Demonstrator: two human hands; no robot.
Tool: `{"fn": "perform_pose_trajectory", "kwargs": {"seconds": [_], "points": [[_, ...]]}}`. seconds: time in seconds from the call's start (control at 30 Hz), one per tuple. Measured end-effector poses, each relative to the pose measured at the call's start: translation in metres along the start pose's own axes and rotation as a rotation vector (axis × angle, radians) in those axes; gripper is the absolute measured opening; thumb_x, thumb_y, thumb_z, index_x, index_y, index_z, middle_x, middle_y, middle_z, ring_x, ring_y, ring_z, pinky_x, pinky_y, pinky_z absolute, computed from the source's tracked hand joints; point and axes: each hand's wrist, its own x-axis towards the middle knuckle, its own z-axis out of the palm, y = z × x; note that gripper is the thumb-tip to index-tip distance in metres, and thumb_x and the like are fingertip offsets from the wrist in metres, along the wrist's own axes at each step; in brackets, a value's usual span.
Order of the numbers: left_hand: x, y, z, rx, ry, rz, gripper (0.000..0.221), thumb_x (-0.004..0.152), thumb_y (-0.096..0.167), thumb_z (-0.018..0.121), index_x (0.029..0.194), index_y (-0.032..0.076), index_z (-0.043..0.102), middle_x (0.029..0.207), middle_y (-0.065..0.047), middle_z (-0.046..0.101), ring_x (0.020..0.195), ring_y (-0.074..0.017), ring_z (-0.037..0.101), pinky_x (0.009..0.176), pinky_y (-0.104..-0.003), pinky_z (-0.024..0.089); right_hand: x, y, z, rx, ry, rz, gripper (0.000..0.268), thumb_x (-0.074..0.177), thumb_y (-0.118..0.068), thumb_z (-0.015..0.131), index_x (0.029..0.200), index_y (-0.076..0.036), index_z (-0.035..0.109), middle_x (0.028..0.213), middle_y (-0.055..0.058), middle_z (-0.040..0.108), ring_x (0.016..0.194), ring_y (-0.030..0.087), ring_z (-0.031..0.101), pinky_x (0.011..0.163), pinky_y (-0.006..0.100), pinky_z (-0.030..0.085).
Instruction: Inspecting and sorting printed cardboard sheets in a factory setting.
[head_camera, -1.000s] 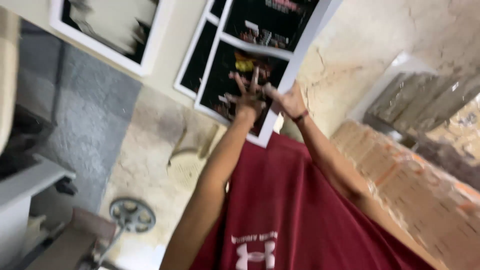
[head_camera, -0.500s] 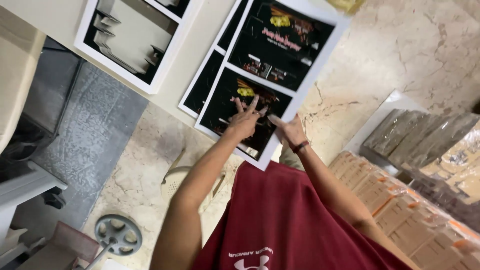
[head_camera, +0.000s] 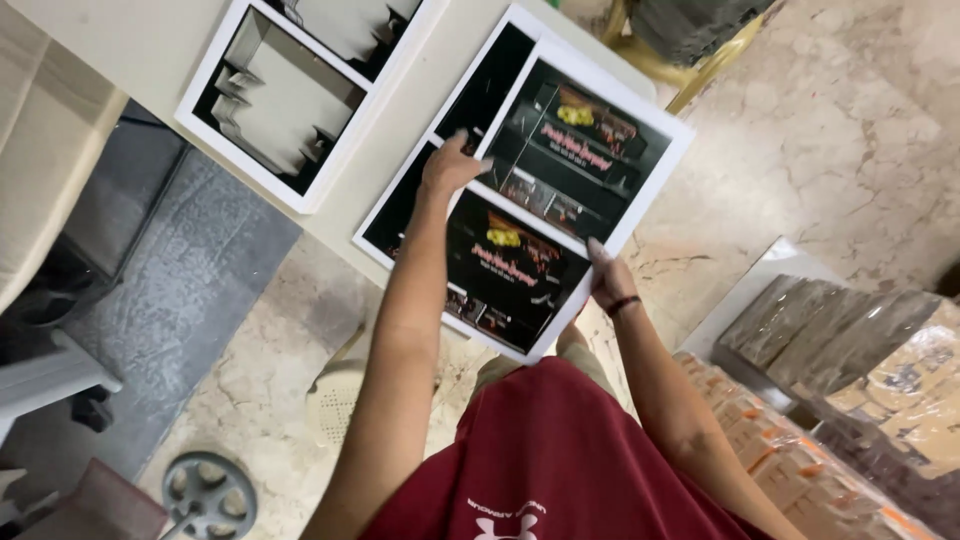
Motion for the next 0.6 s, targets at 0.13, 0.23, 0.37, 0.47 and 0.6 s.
{"fn": "perform_pose_trajectory", "kwargs": {"seconds": [0.13, 0.23, 0.37, 0.47, 0.6], "points": [[-0.014, 0.015, -0.010, -0.288, -0.466, 0.004, 0.062, 0.086, 0.024, 0.077, 0.140, 0.001, 0.059, 0.130, -0.030, 0.064, 0.109, -0.0474, 0.068, 0.073, -0.054, 0.063, 0.017, 0.014, -0.056, 0.010, -0.018, 0.025, 0.052, 0.094, -0.026, 0.084, 0.136, -0.007, 0.061, 0.117, 0.014, 0.072, 0.106, 0.034, 0.071, 0.093, 0.054, 0.058], [-0.035, 0.026, -0.019, -0.415, -0.577, -0.004, 0.075, 0.088, 0.023, 0.083, 0.150, 0.003, 0.047, 0.134, -0.032, 0.061, 0.111, -0.0449, 0.069, 0.078, -0.054, 0.063, -0.021, -0.021, -0.055, 0.000, -0.024, -0.101, 0.043, 0.092, -0.024, 0.084, 0.128, -0.006, 0.067, 0.108, 0.013, 0.073, 0.097, 0.032, 0.073, 0.088, 0.050, 0.060], [-0.124, 0.056, -0.066, -0.579, -0.525, 0.152, 0.073, 0.084, 0.024, 0.087, 0.144, -0.003, 0.054, 0.109, -0.022, 0.070, 0.078, -0.0316, 0.075, 0.066, -0.043, 0.065, -0.072, -0.095, -0.051, -0.155, -0.054, -0.306, 0.025, 0.091, -0.024, 0.084, 0.108, -0.007, 0.075, 0.090, 0.005, 0.073, 0.083, 0.019, 0.072, 0.082, 0.036, 0.060], [-0.176, 0.025, -0.074, -0.851, -0.352, 0.222, 0.054, 0.080, 0.032, 0.090, 0.122, 0.004, 0.069, 0.093, -0.012, 0.071, 0.074, -0.0257, 0.075, 0.066, -0.041, 0.064, -0.124, -0.209, -0.001, -0.592, -0.194, -0.506, 0.021, 0.089, -0.025, 0.087, 0.097, -0.008, 0.076, 0.080, 0.003, 0.068, 0.076, 0.014, 0.062, 0.070, 0.032, 0.054], [-0.255, -0.017, -0.032, -1.279, -0.154, 0.241, 0.026, 0.079, 0.005, 0.085, 0.101, 0.002, 0.071, 0.079, -0.014, 0.071, 0.064, -0.0249, 0.072, 0.054, -0.035, 0.062, -0.155, -0.330, 0.096, -0.935, -0.356, -0.660, 0.022, 0.085, -0.022, 0.090, 0.091, -0.005, 0.076, 0.073, 0.007, 0.066, 0.070, 0.018, 0.060, 0.070, 0.033, 0.052]]}}
